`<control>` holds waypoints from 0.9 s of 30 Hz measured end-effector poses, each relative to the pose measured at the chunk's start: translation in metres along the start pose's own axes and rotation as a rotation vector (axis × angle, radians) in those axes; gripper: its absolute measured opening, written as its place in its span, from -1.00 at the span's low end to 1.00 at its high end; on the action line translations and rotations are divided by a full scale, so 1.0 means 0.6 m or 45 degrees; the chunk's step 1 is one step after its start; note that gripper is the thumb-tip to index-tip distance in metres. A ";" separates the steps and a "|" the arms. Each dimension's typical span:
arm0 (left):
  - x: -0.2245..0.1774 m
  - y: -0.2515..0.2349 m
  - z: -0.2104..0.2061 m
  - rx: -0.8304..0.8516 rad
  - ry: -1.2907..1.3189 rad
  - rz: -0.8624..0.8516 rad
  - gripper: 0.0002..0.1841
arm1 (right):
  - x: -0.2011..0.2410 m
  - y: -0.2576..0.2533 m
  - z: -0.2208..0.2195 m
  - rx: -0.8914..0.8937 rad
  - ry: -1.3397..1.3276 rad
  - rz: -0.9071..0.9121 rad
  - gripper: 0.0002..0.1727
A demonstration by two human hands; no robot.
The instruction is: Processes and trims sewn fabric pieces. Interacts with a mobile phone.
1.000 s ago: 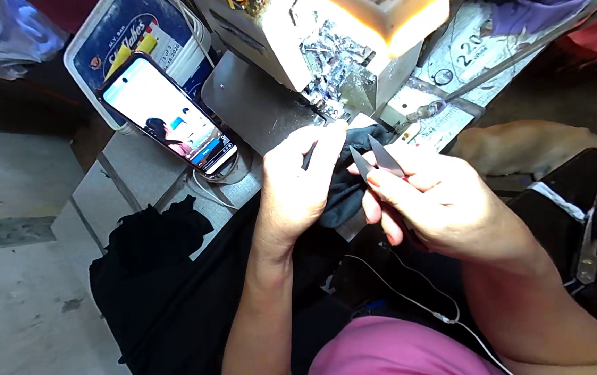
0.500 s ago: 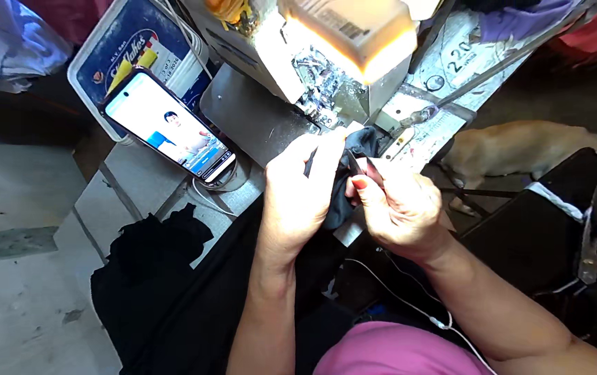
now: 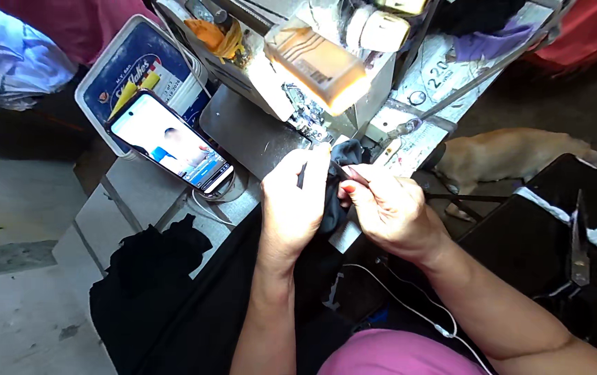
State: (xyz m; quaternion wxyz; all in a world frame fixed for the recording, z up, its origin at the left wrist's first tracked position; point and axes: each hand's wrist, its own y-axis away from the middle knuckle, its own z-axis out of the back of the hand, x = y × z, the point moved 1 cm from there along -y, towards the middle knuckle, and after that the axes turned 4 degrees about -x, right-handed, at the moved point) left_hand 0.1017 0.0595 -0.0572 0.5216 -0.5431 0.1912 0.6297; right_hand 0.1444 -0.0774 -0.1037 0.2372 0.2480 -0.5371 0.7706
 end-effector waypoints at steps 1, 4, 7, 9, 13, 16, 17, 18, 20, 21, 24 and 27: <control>-0.002 0.000 -0.001 -0.004 -0.002 -0.007 -0.78 | -0.002 0.002 -0.001 -0.032 -0.022 0.008 -0.79; -0.004 0.002 -0.006 -0.022 -0.017 -0.050 -0.80 | -0.008 0.014 -0.010 -0.134 -0.119 0.005 -0.80; -0.005 0.002 -0.009 -0.035 -0.089 -0.094 -0.79 | -0.006 0.024 -0.013 -0.165 -0.184 -0.045 -0.80; -0.005 0.001 -0.010 -0.031 -0.128 -0.102 -0.77 | -0.004 0.030 -0.014 -0.171 -0.231 -0.091 -0.80; -0.001 0.009 -0.016 -0.072 -0.292 -0.135 -0.79 | 0.016 0.021 0.005 -0.293 -0.343 -0.211 -0.86; -0.008 0.030 -0.022 -0.151 -0.234 -0.151 -0.81 | 0.015 -0.040 0.090 -0.589 -0.510 -0.285 -0.88; -0.015 0.036 -0.020 -0.153 -0.169 -0.129 -0.80 | 0.005 -0.053 0.108 -0.614 -0.531 -0.324 -0.88; -0.021 0.040 -0.016 -0.132 -0.088 -0.100 -0.79 | -0.002 -0.057 0.117 -0.541 -0.554 -0.364 -0.87; -0.029 0.045 -0.007 -0.025 0.069 -0.014 -0.77 | -0.001 -0.046 0.109 -0.229 -0.597 -0.398 -0.71; -0.032 0.049 -0.004 0.030 0.129 0.032 -0.77 | 0.004 -0.033 0.101 -0.060 -0.638 -0.408 -0.61; -0.048 0.066 0.008 0.131 0.262 0.094 -0.81 | 0.022 -0.002 0.073 0.172 -0.808 -0.543 -0.74; -0.050 0.080 0.032 0.178 0.280 0.091 -0.92 | 0.038 0.004 0.059 0.139 -0.718 -0.590 -0.91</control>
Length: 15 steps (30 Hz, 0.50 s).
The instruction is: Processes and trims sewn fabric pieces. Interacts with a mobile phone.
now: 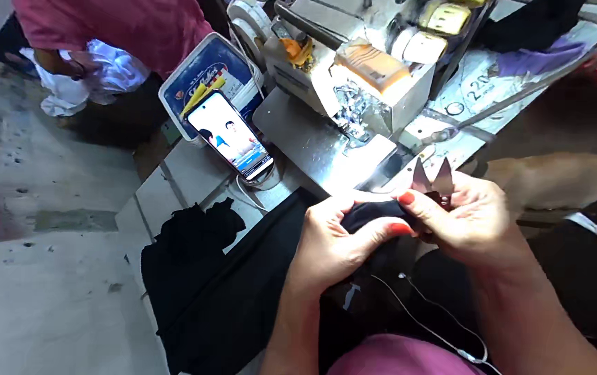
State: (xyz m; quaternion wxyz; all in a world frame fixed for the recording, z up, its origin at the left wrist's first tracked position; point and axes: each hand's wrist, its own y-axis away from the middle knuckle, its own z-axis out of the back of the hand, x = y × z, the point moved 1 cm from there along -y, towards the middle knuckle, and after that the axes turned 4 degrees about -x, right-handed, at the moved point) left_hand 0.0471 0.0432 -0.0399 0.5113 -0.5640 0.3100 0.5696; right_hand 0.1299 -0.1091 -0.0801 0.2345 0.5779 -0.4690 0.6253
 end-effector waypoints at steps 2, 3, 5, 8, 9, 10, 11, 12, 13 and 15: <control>0.002 0.009 0.011 -0.042 -0.098 0.005 -0.94 | 0.006 -0.003 -0.008 -0.074 0.134 0.076 -0.94; 0.001 0.011 0.015 -0.076 -0.161 0.004 -0.95 | 0.007 -0.008 -0.013 -0.114 0.213 0.121 -0.98; -0.004 -0.002 0.022 -0.154 -0.294 -0.011 -0.94 | 0.002 -0.029 -0.027 -0.208 0.382 0.209 -0.93; 0.008 -0.044 0.031 -0.144 -0.282 0.029 -0.90 | -0.021 -0.065 -0.045 -0.310 0.573 0.263 -0.79; 0.014 -0.060 0.032 -0.119 -0.255 0.056 -0.89 | -0.025 -0.075 -0.047 -0.337 0.583 0.272 -0.78; 0.017 -0.074 0.034 -0.085 -0.245 0.094 -0.88 | -0.027 -0.083 -0.047 -0.367 0.575 0.285 -0.79; 0.019 -0.086 0.038 -0.055 -0.257 0.127 -0.86 | -0.028 -0.087 -0.046 -0.383 0.561 0.283 -0.80; 0.020 -0.095 0.042 -0.025 -0.269 0.153 -0.86 | -0.030 -0.088 -0.045 -0.392 0.544 0.268 -0.80; 0.024 -0.104 0.047 0.009 -0.263 0.168 -0.86 | -0.032 -0.090 -0.044 -0.397 0.535 0.252 -0.81; 0.040 -0.116 0.056 0.081 -0.187 0.192 -0.83 | -0.037 -0.093 -0.041 -0.398 0.508 0.207 -0.84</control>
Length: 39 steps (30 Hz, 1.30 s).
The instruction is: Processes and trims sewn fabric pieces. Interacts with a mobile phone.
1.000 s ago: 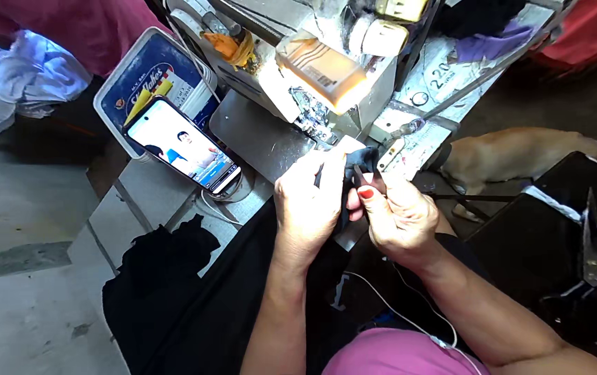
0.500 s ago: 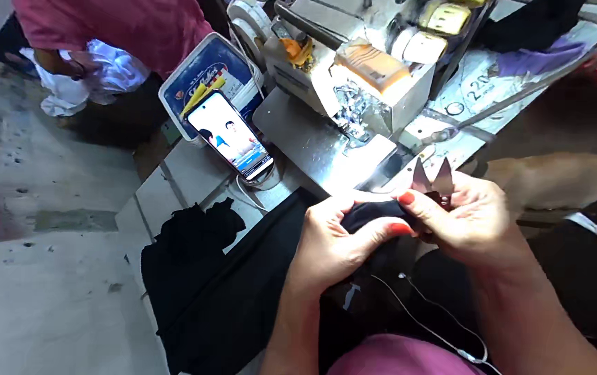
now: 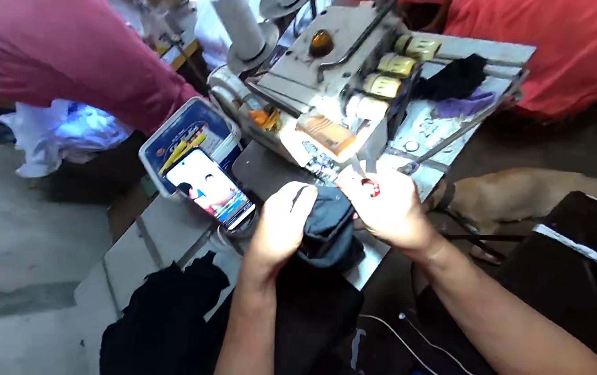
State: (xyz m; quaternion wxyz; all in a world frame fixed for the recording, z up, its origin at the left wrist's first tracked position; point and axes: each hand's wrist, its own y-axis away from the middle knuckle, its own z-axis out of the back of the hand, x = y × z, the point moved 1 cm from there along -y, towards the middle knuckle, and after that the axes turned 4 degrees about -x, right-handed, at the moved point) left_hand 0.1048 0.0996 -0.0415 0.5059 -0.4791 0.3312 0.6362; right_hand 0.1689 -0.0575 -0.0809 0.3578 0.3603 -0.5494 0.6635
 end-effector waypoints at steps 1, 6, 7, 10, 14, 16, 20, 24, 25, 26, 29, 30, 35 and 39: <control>0.008 -0.003 0.002 0.032 0.058 0.004 -0.81 | -0.003 -0.002 0.001 0.011 -0.018 -0.032 -0.86; 0.025 -0.014 0.005 0.054 0.065 -0.106 -0.78 | 0.002 0.002 -0.001 -0.070 -0.028 -0.094 -0.89; 0.025 -0.014 0.003 0.052 0.018 -0.116 -0.80 | 0.008 0.009 0.001 -0.107 -0.013 -0.120 -0.84; 0.023 -0.012 -0.002 0.013 -0.095 -0.165 -0.78 | 0.032 0.035 0.015 -0.131 -0.050 -0.062 -0.71; 0.027 -0.010 -0.001 0.015 -0.043 -0.144 -0.76 | 0.057 0.071 0.007 0.095 -0.193 -0.056 -0.79; 0.028 -0.008 -0.001 0.025 -0.004 -0.131 -0.74 | 0.056 0.078 -0.003 0.218 -0.231 -0.159 -0.77; 0.028 -0.004 -0.001 0.053 0.087 -0.135 -0.67 | 0.051 0.072 -0.008 0.356 -0.282 -0.352 -0.77; 0.029 -0.001 -0.003 0.060 0.149 -0.134 -0.65 | 0.052 0.071 -0.008 0.388 -0.279 -0.364 -0.77; 0.029 -0.001 -0.002 0.066 0.172 -0.134 -0.66 | 0.053 0.071 -0.008 0.379 -0.287 -0.374 -0.77; 0.029 0.000 -0.002 0.071 0.188 -0.135 -0.66 | 0.052 0.072 -0.009 0.365 -0.306 -0.377 -0.77; 0.029 0.002 -0.003 0.067 0.211 -0.129 -0.66 | 0.050 0.078 -0.013 0.288 -0.335 -0.344 -0.79; 0.030 0.002 -0.003 0.062 0.216 -0.122 -0.65 | 0.049 0.081 -0.015 0.247 -0.326 -0.312 -0.80; 0.029 0.005 -0.003 0.038 0.245 -0.086 -0.67 | 0.044 0.087 -0.018 0.212 -0.249 -0.158 -0.81; 0.030 0.005 -0.004 0.027 0.251 -0.111 -0.67 | 0.043 0.089 -0.020 0.259 -0.218 -0.120 -0.79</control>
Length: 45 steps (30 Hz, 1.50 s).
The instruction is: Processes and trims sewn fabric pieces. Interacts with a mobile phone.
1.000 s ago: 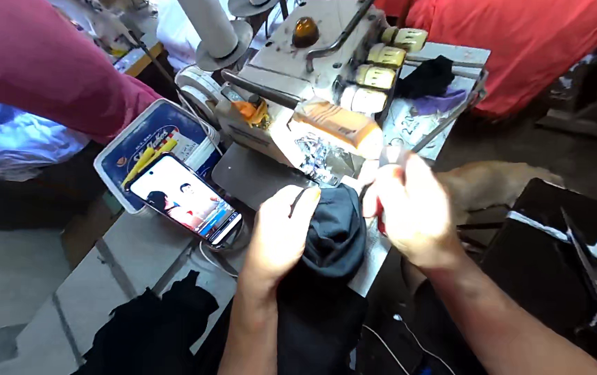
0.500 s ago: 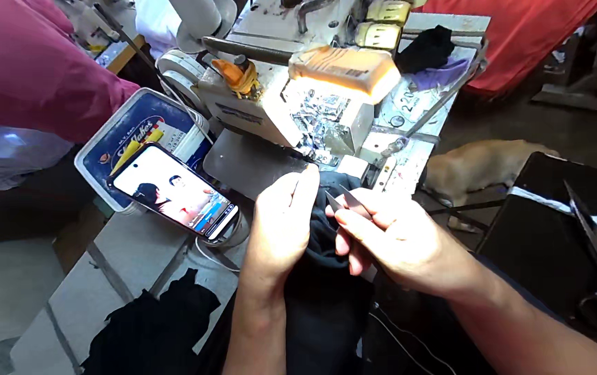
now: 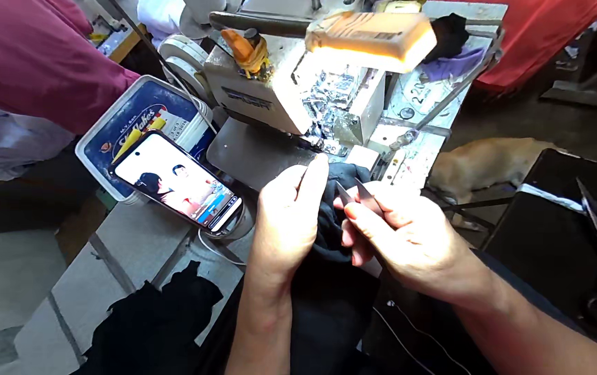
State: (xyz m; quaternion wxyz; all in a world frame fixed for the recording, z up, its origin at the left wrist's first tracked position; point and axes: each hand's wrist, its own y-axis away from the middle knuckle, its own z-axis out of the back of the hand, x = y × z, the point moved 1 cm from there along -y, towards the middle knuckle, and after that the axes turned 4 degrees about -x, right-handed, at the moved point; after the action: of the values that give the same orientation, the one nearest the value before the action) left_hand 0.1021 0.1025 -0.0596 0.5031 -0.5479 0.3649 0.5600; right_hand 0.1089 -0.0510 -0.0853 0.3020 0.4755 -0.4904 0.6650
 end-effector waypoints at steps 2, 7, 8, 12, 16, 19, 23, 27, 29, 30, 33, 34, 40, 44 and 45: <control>0.000 0.000 0.000 -0.009 -0.012 -0.005 -0.68 | -0.002 0.000 0.001 0.011 -0.017 -0.040 -0.79; 0.001 -0.001 -0.001 -0.029 -0.035 -0.003 -0.67 | -0.007 -0.001 0.002 0.034 -0.034 -0.057 -0.80; 0.001 -0.001 -0.001 -0.027 -0.030 -0.002 -0.67 | -0.007 -0.001 0.001 0.029 -0.038 -0.056 -0.80; 0.002 0.000 -0.002 -0.024 -0.003 -0.009 -0.67 | -0.010 0.000 0.000 0.030 -0.065 -0.070 -0.81; 0.000 0.001 -0.003 -0.032 -0.019 -0.012 -0.67 | -0.011 0.000 0.000 0.048 -0.077 -0.062 -0.81; 0.000 0.002 -0.002 -0.025 -0.013 -0.018 -0.68 | -0.011 0.000 -0.002 0.047 -0.077 -0.059 -0.81; 0.001 0.001 -0.003 -0.030 -0.021 -0.028 -0.68 | -0.012 0.000 -0.002 0.037 -0.069 -0.044 -0.79; 0.001 0.001 -0.002 -0.025 -0.025 -0.034 -0.68 | -0.011 0.000 -0.003 0.031 -0.066 -0.064 -0.80; 0.001 0.001 -0.002 -0.022 -0.013 -0.035 -0.67 | -0.010 0.000 -0.003 0.033 -0.062 -0.068 -0.80; 0.001 0.001 -0.003 -0.022 -0.002 -0.033 -0.67 | -0.010 0.001 -0.002 0.039 -0.059 -0.070 -0.80; 0.001 0.001 -0.003 -0.014 0.017 -0.015 -0.67 | -0.008 0.000 -0.001 0.059 -0.061 -0.077 -0.80; 0.001 0.001 -0.003 -0.010 0.016 -0.016 -0.67 | -0.008 0.000 0.000 0.063 -0.066 -0.077 -0.80; 0.000 0.002 -0.003 -0.019 0.003 -0.024 -0.67 | -0.009 0.003 -0.006 0.016 -0.063 -0.066 -0.79; 0.000 0.002 -0.003 -0.022 0.009 -0.012 -0.68 | -0.012 0.004 -0.011 -0.047 0.055 0.057 -0.80; 0.000 0.002 -0.002 -0.019 0.003 -0.015 -0.68 | -0.013 0.004 -0.012 -0.062 0.090 0.097 -0.80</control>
State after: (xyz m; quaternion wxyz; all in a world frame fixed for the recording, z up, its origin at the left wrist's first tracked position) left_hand 0.1011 0.1010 -0.0601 0.5017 -0.5545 0.3581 0.5591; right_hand 0.1074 -0.0448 -0.0939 0.3050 0.4252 -0.5134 0.6802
